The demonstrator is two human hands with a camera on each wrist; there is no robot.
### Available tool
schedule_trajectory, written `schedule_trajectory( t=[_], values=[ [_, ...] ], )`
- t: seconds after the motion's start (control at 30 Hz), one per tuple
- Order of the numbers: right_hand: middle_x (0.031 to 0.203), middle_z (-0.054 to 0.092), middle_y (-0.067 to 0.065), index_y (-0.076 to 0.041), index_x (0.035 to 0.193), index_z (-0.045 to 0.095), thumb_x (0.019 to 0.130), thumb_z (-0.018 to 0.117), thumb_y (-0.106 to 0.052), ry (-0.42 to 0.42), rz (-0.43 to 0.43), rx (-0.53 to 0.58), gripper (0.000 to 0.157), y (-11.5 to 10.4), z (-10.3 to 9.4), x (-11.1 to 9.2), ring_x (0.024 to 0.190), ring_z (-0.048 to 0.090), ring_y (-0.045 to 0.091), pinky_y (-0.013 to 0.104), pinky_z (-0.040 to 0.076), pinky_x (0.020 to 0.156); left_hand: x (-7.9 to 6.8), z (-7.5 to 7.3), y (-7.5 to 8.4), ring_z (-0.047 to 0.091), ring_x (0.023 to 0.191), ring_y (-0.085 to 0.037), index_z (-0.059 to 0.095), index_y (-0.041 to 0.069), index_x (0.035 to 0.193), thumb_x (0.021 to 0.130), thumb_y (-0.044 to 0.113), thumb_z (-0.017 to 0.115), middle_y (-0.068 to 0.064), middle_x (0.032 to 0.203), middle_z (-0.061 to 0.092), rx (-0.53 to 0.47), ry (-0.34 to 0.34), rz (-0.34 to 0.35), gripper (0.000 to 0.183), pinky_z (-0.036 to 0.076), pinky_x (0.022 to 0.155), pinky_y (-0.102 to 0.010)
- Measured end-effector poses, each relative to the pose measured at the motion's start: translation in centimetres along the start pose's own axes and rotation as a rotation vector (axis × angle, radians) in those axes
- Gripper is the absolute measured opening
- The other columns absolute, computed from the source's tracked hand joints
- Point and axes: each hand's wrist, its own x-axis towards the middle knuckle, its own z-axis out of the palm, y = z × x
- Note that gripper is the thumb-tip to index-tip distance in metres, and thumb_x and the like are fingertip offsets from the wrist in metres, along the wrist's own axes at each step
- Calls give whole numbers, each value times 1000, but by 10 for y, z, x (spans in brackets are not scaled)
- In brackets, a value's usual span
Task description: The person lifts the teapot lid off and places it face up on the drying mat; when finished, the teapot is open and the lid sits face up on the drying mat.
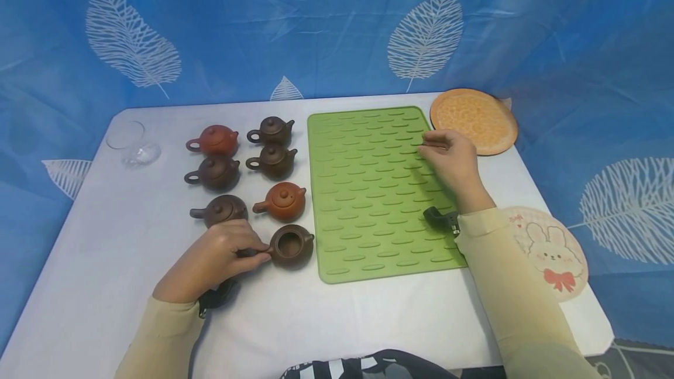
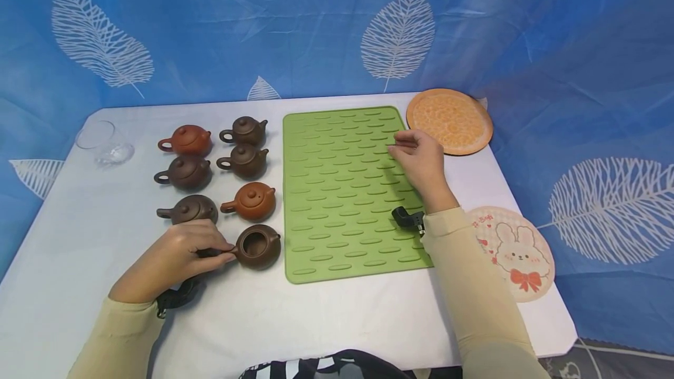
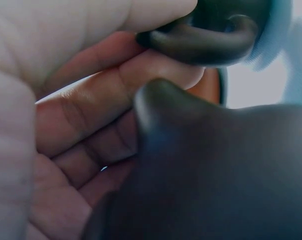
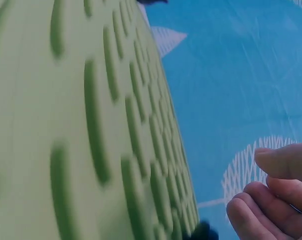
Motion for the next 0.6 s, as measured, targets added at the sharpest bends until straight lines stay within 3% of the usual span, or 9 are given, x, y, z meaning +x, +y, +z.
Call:
schedule_trajectory(
  t=[0.6],
  values=[
    [126, 67, 26, 6, 128, 68, 95, 79, -1, -271, -190, 89, 36, -44, 73, -20, 111, 69, 31, 32, 56, 95, 0, 1, -1, 64, 79, -2, 84, 16, 89, 76, 9, 96, 14, 85, 71, 13, -8, -15, 19, 58, 70, -26]
  ],
)
